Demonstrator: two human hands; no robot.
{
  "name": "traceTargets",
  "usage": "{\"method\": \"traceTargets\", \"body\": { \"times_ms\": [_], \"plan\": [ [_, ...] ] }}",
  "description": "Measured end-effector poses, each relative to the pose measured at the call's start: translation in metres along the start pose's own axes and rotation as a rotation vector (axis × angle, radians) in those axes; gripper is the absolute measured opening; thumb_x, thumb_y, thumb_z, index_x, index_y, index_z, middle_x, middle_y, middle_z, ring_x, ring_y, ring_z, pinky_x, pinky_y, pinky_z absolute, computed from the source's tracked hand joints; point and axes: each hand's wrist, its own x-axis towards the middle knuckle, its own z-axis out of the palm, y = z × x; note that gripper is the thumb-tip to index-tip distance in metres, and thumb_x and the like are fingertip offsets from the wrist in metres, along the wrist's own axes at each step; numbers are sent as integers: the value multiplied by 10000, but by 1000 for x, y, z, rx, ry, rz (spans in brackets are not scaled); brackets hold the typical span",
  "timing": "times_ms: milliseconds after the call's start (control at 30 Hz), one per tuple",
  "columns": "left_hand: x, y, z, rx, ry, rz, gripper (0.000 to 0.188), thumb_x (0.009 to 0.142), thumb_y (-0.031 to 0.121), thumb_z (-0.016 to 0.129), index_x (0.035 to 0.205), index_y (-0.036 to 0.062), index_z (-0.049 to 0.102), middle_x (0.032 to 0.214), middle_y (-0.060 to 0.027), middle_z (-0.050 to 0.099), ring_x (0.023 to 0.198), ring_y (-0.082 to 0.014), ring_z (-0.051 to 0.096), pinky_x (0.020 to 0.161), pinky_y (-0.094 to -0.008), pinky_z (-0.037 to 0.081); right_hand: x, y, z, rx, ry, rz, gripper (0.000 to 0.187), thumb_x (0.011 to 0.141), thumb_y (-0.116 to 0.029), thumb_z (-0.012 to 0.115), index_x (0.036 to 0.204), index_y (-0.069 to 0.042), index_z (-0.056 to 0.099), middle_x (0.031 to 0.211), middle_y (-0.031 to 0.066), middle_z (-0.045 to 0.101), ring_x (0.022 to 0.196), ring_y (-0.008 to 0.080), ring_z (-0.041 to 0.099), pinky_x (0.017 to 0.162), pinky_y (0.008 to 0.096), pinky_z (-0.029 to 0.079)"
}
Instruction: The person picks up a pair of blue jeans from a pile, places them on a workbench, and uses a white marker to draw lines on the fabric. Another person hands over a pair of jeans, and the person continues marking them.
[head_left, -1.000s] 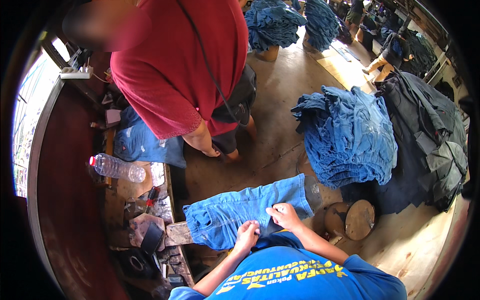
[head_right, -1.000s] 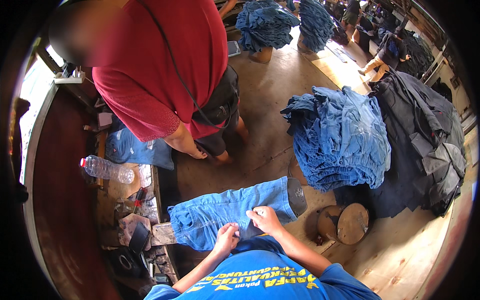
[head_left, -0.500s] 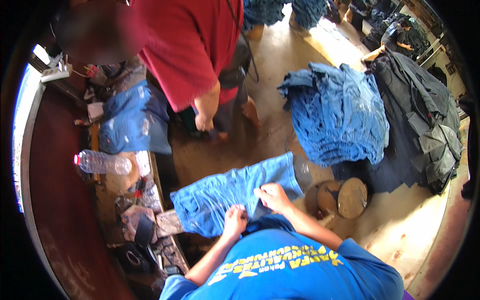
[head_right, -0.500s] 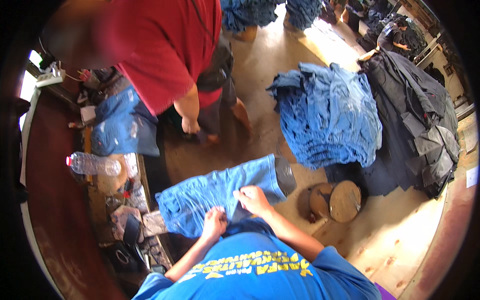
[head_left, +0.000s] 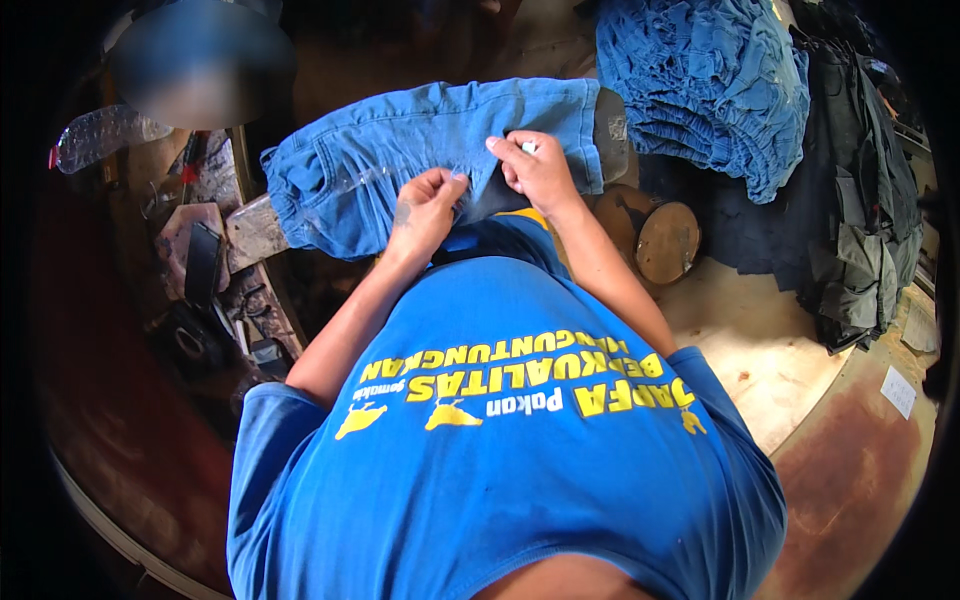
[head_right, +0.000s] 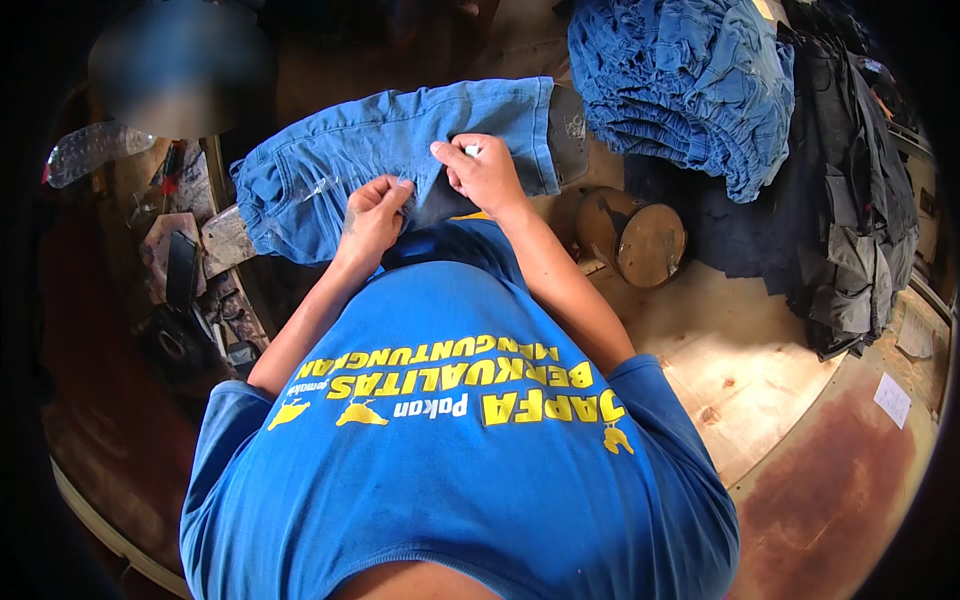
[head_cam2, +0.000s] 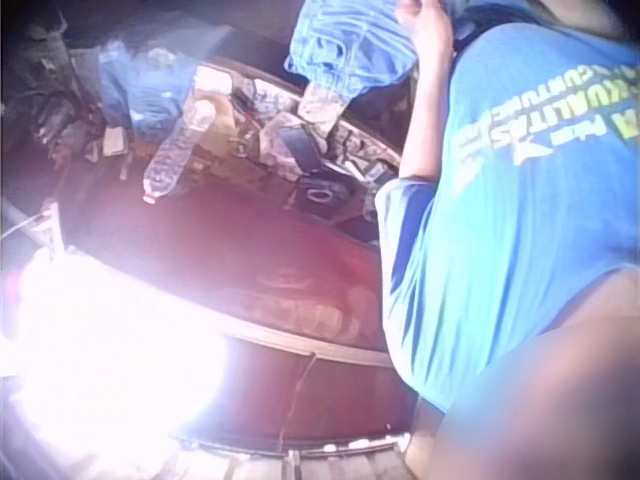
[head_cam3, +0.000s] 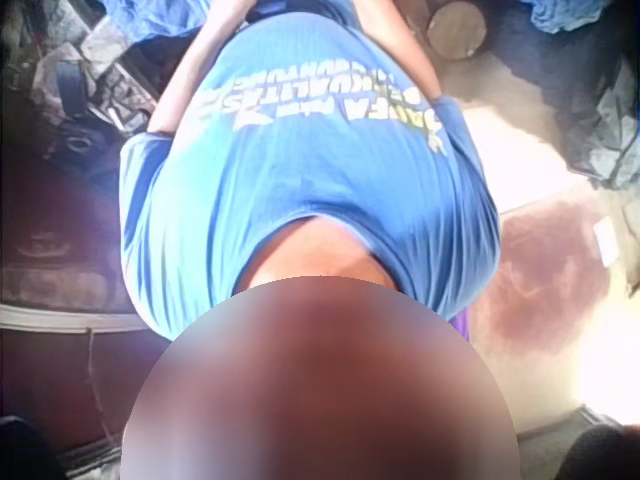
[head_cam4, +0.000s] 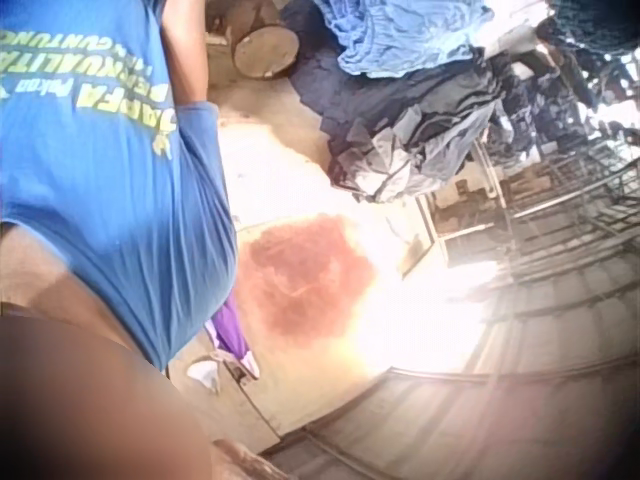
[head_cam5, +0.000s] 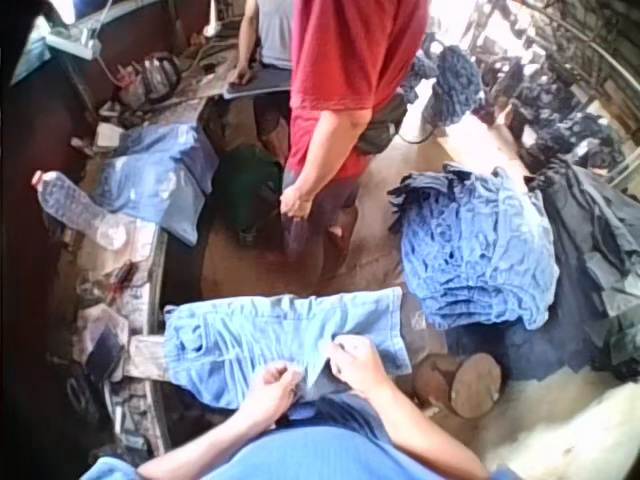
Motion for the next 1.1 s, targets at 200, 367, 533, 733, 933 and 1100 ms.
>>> {"method": "traceTargets", "body": {
  "times_ms": [200,367,533,733,933,1100],
  "plan": [
    [-6,-3,-2,-171,47,7,209,1110,257,655,1087,51,684,728,16,618,510,-47,449,471,-255,296,-2,-1,1,43,-5,31,379,1011,-257,806,717,-92,635,619,-16,568,498,49,458,453,237,321],
    [-4,0,0,-246,16,43,194,1074,240,692,1007,59,693,714,51,580,558,-33,445,497,-257,296,-2,0,1,46,4,34,376,1014,-241,805,715,-102,625,623,-25,556,504,44,458,454,230,317],
    [-5,4,2,-101,16,41,156,1084,214,663,1023,71,671,666,66,517,516,-35,416,467,-260,271,-1,0,-2,50,-21,33,388,1021,-254,789,712,-65,651,609,-3,584,511,46,485,461,242,359],
    [-5,4,-1,-277,47,-46,146,1081,195,693,1044,60,649,631,72,486,446,-22,367,422,-257,258,0,-3,-1,62,-35,67,376,1019,-243,807,726,-108,613,637,-25,562,509,45,455,454,230,312],
    [-18,18,-11,84,6,127,318,1034,182,754,1279,-18,719,964,-64,762,570,-53,516,496,-239,409,-10,-20,-11,106,-68,199,269,1086,-259,702,922,-47,692,771,22,653,630,74,559,538,230,390],
    [-29,30,-36,-85,-159,11,450,1080,111,676,1490,-31,555,1108,-94,779,571,-39,495,494,-208,399,-28,-39,-13,75,-28,46,419,1174,-322,518,1183,32,743,969,85,723,844,146,661,762,273,541]
  ]
}}
